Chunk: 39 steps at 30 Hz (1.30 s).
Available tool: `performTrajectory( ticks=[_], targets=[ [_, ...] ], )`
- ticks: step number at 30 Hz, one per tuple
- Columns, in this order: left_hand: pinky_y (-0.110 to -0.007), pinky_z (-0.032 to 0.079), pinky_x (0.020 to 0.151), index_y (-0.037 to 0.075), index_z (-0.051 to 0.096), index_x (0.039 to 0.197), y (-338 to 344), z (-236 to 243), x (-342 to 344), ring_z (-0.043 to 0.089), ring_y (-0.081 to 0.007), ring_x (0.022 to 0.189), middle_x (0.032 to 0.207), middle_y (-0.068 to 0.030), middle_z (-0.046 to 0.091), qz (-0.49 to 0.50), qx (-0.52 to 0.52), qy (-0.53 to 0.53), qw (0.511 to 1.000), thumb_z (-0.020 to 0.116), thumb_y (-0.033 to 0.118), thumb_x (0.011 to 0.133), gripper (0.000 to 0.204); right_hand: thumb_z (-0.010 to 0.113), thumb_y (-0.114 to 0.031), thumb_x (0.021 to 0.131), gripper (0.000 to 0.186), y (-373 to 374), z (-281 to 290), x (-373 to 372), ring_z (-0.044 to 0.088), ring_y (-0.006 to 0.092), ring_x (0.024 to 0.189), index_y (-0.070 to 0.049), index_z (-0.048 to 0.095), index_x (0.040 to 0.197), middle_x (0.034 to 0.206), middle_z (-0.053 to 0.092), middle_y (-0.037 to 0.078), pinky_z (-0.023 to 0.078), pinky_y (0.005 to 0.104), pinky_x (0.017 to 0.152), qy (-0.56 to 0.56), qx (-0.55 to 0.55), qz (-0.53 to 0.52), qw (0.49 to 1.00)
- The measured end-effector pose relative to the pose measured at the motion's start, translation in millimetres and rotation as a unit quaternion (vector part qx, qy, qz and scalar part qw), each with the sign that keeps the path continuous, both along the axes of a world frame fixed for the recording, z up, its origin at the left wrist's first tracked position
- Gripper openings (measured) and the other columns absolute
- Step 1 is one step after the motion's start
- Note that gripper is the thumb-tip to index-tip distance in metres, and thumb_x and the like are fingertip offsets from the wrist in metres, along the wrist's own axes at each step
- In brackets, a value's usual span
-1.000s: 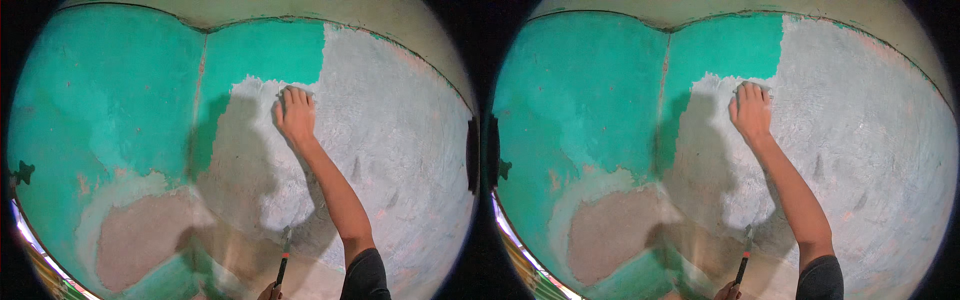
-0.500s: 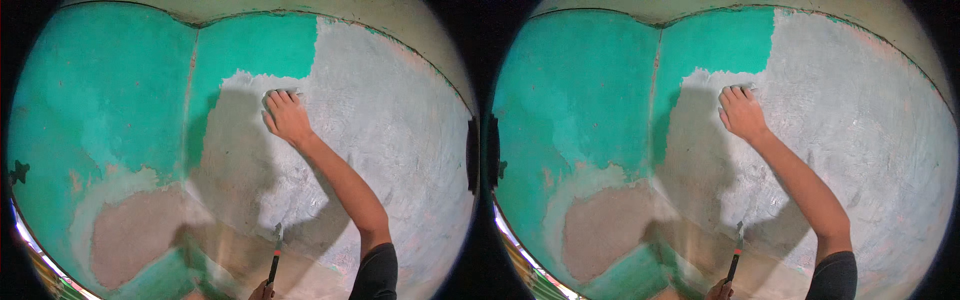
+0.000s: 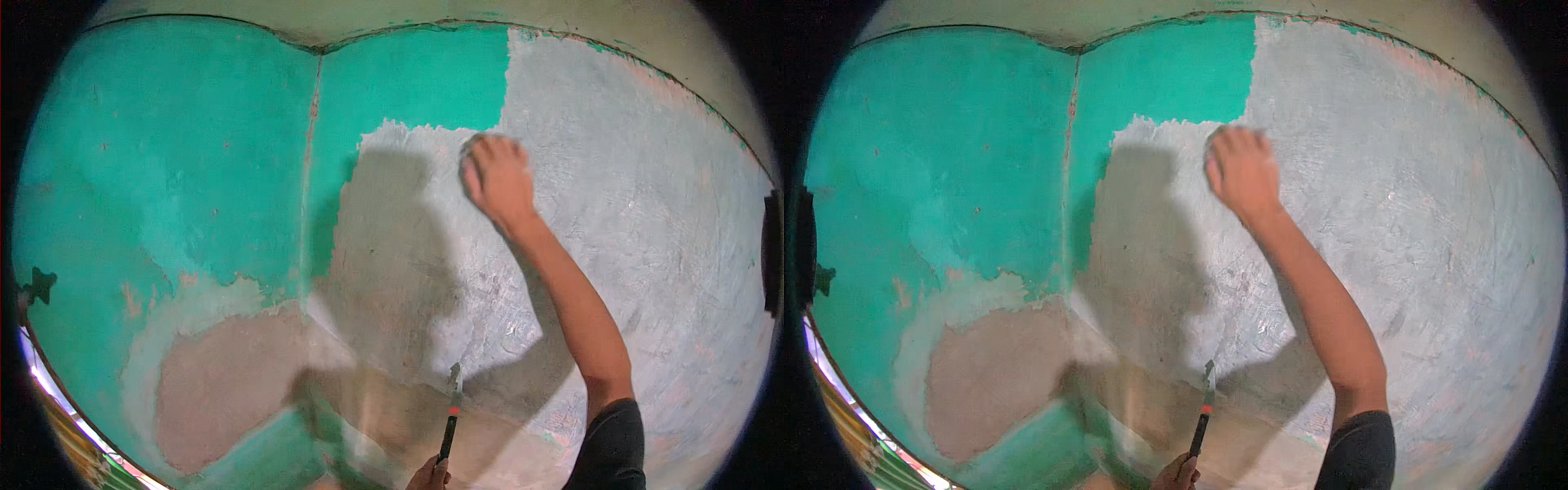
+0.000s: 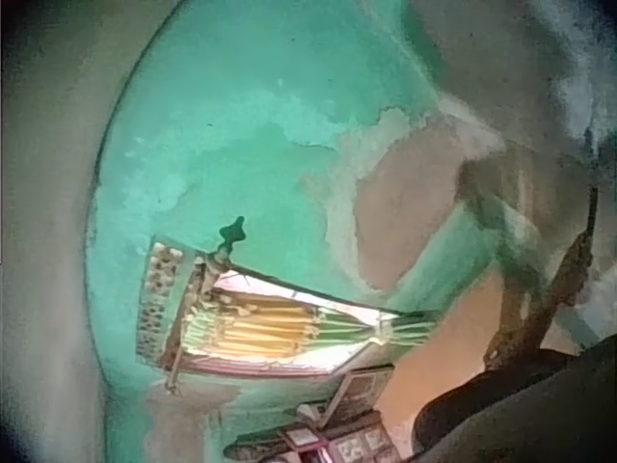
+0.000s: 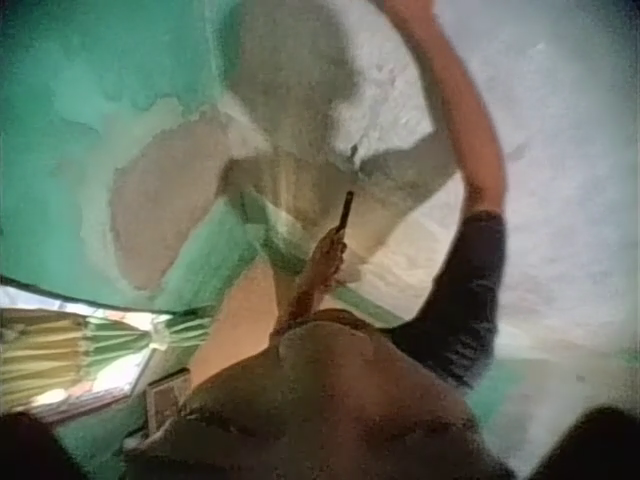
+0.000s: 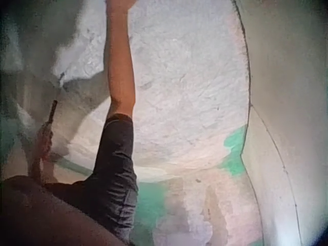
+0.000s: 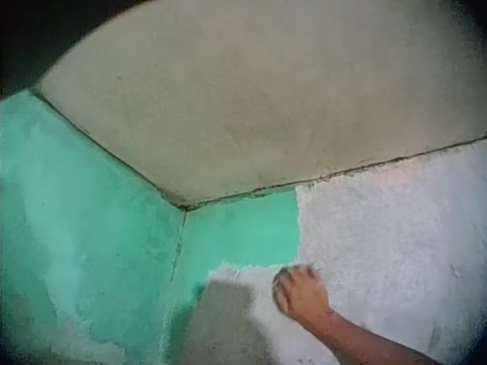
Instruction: Applying and smoothing plaster or putty on an interior wall using a scraper and spatula.
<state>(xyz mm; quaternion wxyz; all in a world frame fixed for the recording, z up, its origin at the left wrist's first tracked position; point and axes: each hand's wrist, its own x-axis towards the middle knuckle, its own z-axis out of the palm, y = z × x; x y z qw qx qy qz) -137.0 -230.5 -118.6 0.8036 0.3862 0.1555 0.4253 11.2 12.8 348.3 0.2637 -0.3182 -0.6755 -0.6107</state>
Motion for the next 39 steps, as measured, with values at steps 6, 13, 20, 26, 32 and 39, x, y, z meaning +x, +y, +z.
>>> performTrajectory(
  ticks=[6, 13, 20, 26, 32, 39],
  targets=[
    [-0.023, 0.034, 0.042, 0.020, 0.048, 0.149, -6, 22, -4, 0.037, -0.0045, 0.048, 0.073, 0.0076, 0.049, 0.011, -0.174, 0.052, 0.983, 0.055, 0.030, 0.107, 0.044, 0.062, -0.021, 0.093, 0.031, -4, -4, 23, 0.059, 0.0329, 0.113, -0.003, 0.063, 0.118, 0.122, 0.062, 0.014, 0.046, 0.0465, 0.099, -0.019, -0.056, 0.036, 0.998],
    [-0.025, 0.033, 0.041, 0.017, 0.055, 0.138, -3, 4, 8, 0.036, -0.0054, 0.047, 0.067, 0.0070, 0.045, 0.114, 0.046, 0.078, 0.989, 0.054, 0.032, 0.108, 0.034, 0.061, -0.019, 0.096, 0.028, -11, -11, 21, 0.059, 0.0333, 0.117, -0.001, 0.064, 0.116, 0.124, 0.063, 0.015, 0.046, 0.0442, 0.104, 0.030, -0.012, 0.030, 0.999],
    [-0.025, 0.035, 0.043, 0.014, 0.052, 0.141, 4, 4, 2, 0.037, -0.0057, 0.048, 0.069, 0.0066, 0.046, 0.057, 0.044, 0.134, 0.988, 0.052, 0.033, 0.108, 0.038, 0.062, -0.020, 0.094, 0.030, -5, -2, 14, 0.057, 0.0321, 0.120, 0.001, 0.062, 0.115, 0.121, 0.062, 0.015, 0.045, 0.0433, 0.104, 0.111, 0.001, 0.022, 0.994],
    [-0.025, 0.035, 0.044, 0.014, 0.047, 0.147, -4, 13, 7, 0.036, -0.0065, 0.050, 0.070, 0.0060, 0.046, 0.052, -0.081, 0.180, 0.979, 0.051, 0.033, 0.108, 0.044, 0.060, -0.018, 0.094, 0.035, -12, 2, 21, 0.055, 0.0321, 0.124, 0.004, 0.062, 0.121, 0.128, 0.062, 0.016, 0.044, 0.0437, 0.107, 0.055, 0.024, 0.021, 0.998],
    [-0.025, 0.034, 0.045, 0.014, 0.046, 0.148, 0, 10, 4, 0.036, -0.0067, 0.050, 0.070, 0.0059, 0.045, 0.042, -0.047, 0.171, 0.983, 0.048, 0.034, 0.109, 0.045, 0.059, -0.020, 0.094, 0.033, -24, 8, 19, 0.058, 0.0311, 0.120, 0.004, 0.065, 0.116, 0.124, 0.064, 0.016, 0.044, 0.0440, 0.108, 0.068, -0.023, 0.017, 0.997],
    [-0.025, 0.033, 0.043, 0.013, 0.046, 0.148, -6, 44, -4, 0.035, -0.0069, 0.049, 0.069, 0.0058, 0.042, 0.033, -0.058, 0.212, 0.975, 0.045, 0.035, 0.110, 0.044, 0.060, -0.023, 0.094, 0.034, -26, 5, 16, 0.059, 0.0316, 0.117, 0.002, 0.066, 0.116, 0.125, 0.065, 0.015, 0.045, 0.0439, 0.106, 0.011, -0.027, -0.011, 1.000]
  ],
)
